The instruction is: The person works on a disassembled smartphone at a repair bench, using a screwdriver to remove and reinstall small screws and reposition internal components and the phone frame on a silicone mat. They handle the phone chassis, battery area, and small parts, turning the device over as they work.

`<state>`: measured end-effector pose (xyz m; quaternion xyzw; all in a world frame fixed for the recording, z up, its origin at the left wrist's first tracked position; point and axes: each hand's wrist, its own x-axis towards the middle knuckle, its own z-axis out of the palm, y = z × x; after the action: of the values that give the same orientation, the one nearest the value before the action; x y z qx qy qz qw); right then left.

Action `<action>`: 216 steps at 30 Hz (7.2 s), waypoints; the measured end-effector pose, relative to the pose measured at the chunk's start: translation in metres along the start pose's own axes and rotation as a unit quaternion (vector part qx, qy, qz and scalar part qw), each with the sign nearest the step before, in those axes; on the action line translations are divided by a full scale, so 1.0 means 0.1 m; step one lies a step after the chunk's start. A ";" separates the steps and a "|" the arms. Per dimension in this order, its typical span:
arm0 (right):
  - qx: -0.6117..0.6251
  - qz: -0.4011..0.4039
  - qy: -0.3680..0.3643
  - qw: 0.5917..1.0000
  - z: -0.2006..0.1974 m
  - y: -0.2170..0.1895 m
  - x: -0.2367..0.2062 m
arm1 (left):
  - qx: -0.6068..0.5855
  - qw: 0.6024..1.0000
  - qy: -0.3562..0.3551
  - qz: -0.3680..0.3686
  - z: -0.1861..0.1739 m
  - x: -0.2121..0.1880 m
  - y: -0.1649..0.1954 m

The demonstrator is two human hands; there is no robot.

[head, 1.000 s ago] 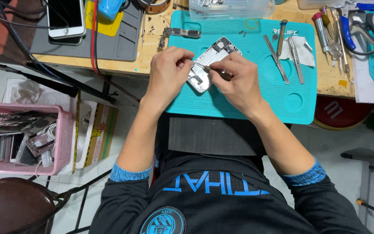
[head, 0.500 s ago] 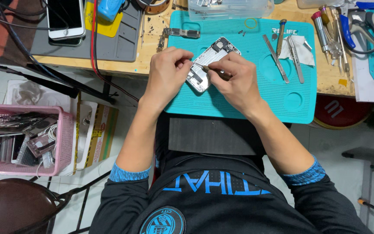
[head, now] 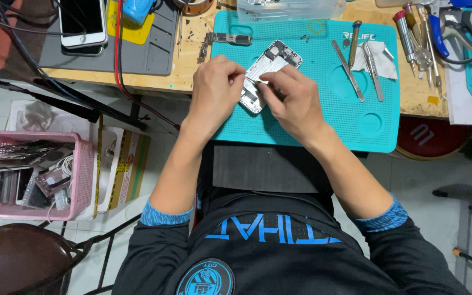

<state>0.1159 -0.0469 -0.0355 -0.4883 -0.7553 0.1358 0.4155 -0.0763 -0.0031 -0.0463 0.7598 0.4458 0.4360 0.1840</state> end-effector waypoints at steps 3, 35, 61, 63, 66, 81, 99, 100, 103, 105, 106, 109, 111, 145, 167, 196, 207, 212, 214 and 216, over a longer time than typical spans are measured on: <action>-0.004 -0.003 0.005 1.000 0.01 -0.02 0.01 | 0.012 1.000 0.007 0.008 0.02 0.01 0.01; 0.020 0.013 -0.007 1.000 0.00 0.11 0.04 | 0.009 1.000 0.004 0.004 0.03 -0.01 0.01; 0.074 0.048 0.012 0.996 0.02 0.13 0.03 | 0.041 0.999 0.008 0.026 0.05 -0.01 0.05; 0.067 0.043 0.012 0.997 0.02 0.12 0.03 | 0.041 0.999 0.009 0.024 0.05 -0.01 0.05; 0.057 0.026 0.007 0.998 0.00 0.12 0.02 | 0.037 0.999 0.012 0.023 0.06 -0.01 0.06; 0.075 0.059 0.021 0.995 0.00 0.06 0.03 | 0.043 0.998 0.030 0.019 0.08 -0.06 0.13; 0.043 0.037 0.021 0.998 0.01 0.06 0.02 | 0.053 0.998 0.040 0.021 0.11 -0.07 0.15; 0.043 0.040 0.016 0.998 0.00 0.05 0.02 | 0.060 0.997 0.041 0.024 0.12 -0.08 0.16; 0.066 0.042 0.007 0.997 -0.03 0.03 0.04 | 0.068 0.996 0.043 0.032 0.11 -0.09 0.17; 0.074 0.038 0.010 0.996 -0.10 0.02 0.04 | 0.072 0.996 0.033 0.028 0.09 -0.09 0.18; 0.070 0.032 0.015 0.997 -0.16 0.03 0.04 | 0.076 0.997 0.024 0.023 0.08 -0.09 0.18; 0.038 0.027 0.032 0.998 -0.43 0.09 0.09 | 0.061 0.998 0.004 0.005 0.04 -0.03 0.17; 0.015 0.033 0.046 0.998 -0.65 0.16 0.15 | 0.058 0.998 -0.010 -0.007 0.01 0.00 0.16; -0.075 -0.118 -0.027 0.990 -0.81 0.95 1.10 | 0.077 0.992 -0.058 0.084 0.44 0.38 0.12; -0.095 -0.135 -0.055 0.985 -0.66 0.90 1.25 | 0.059 0.988 -0.128 0.070 0.11 0.18 0.20; 0.145 0.074 -0.056 0.985 -1.13 0.23 0.92 | -0.074 0.991 0.038 0.103 0.09 0.73 0.26; 0.186 0.093 -0.066 0.976 -1.22 0.04 0.56 | -0.176 0.980 0.028 0.086 0.20 0.44 0.51; 0.207 0.041 -0.082 0.974 -1.22 0.19 0.43 | -0.187 0.981 0.016 0.049 0.20 0.40 0.56; 0.207 0.045 -0.081 0.974 -1.22 0.22 0.40 | -0.185 0.981 0.020 0.047 0.20 0.39 0.57; 0.208 0.051 -0.077 0.974 -1.23 0.24 0.37 | -0.186 0.981 0.022 0.041 0.20 0.38 0.59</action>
<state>0.2174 -0.0285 0.0439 -0.4169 -0.7144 0.3485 0.4408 -0.0204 -0.0006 0.0009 0.7203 0.3291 0.5350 0.2942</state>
